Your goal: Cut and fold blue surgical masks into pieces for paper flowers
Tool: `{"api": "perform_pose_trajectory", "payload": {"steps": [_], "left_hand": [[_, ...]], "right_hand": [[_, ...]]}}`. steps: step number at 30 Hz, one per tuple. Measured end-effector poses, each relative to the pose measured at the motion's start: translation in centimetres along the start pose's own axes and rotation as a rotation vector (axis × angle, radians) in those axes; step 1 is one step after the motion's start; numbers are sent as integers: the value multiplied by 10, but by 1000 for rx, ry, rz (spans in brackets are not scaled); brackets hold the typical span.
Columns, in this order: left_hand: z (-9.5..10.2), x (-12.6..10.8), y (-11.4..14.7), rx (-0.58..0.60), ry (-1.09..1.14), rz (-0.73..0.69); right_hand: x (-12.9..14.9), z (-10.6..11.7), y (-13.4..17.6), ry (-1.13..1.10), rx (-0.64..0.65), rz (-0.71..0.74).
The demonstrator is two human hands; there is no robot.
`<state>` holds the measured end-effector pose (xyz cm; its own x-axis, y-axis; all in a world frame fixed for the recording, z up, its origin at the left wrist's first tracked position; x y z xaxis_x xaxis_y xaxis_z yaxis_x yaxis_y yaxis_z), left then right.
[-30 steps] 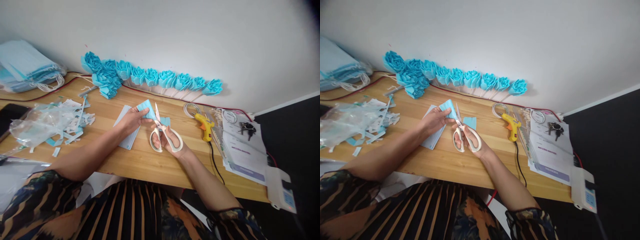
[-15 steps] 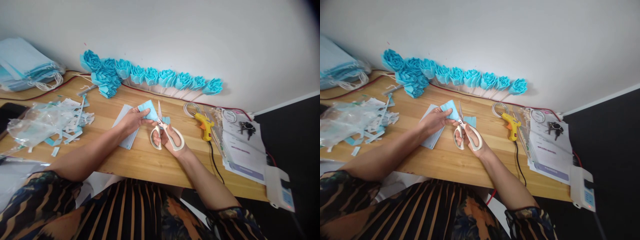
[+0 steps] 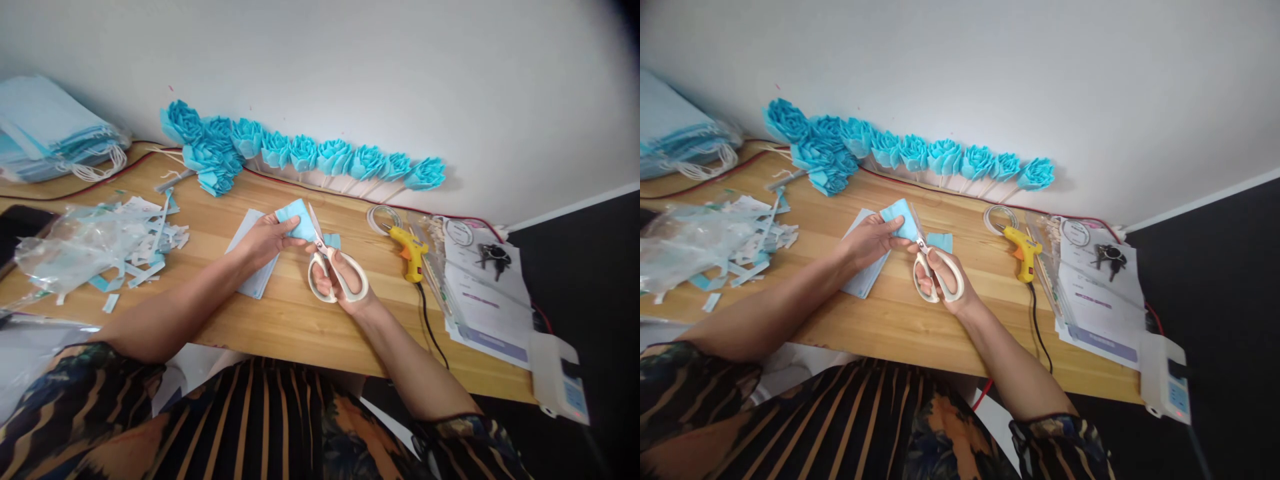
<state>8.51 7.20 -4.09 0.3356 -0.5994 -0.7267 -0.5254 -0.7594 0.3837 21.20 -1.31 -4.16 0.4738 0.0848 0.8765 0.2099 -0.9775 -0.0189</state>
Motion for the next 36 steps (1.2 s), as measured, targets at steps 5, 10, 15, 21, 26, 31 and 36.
{"api": "perform_pose_trajectory", "payload": {"steps": [5,10,15,21,26,31,36], "left_hand": [[0,-1,1,-11,0,5],[-1,-3,1,1,-1,-7],[2,-4,0,4,4,-36],[2,-11,3,1,-69,-136],[2,-15,4,-21,-90,-176],[2,-14,4,-38,-89,-183],[-1,-14,7,-26,-121,-166]], "right_hand": [[-1,4,-1,34,6,-1],[2,4,-1,50,4,-4],[3,3,-2,24,2,-1],[1,4,-2,8,11,-10],[1,0,-1,20,60,-22],[2,-4,1,-20,146,6],[4,-7,2,32,211,2]]}}
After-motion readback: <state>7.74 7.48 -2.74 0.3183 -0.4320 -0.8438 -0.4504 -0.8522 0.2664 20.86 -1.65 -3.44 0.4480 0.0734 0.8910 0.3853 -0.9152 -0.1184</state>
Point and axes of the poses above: each hand's wrist, its own y-axis away from the middle knuckle, its own z-axis out of the back of the hand, x = y × z, the point moved 6 cm from there along -y, towards the middle knuckle, and after that the axes turned 14 degrees about z, right-handed, at the moved point
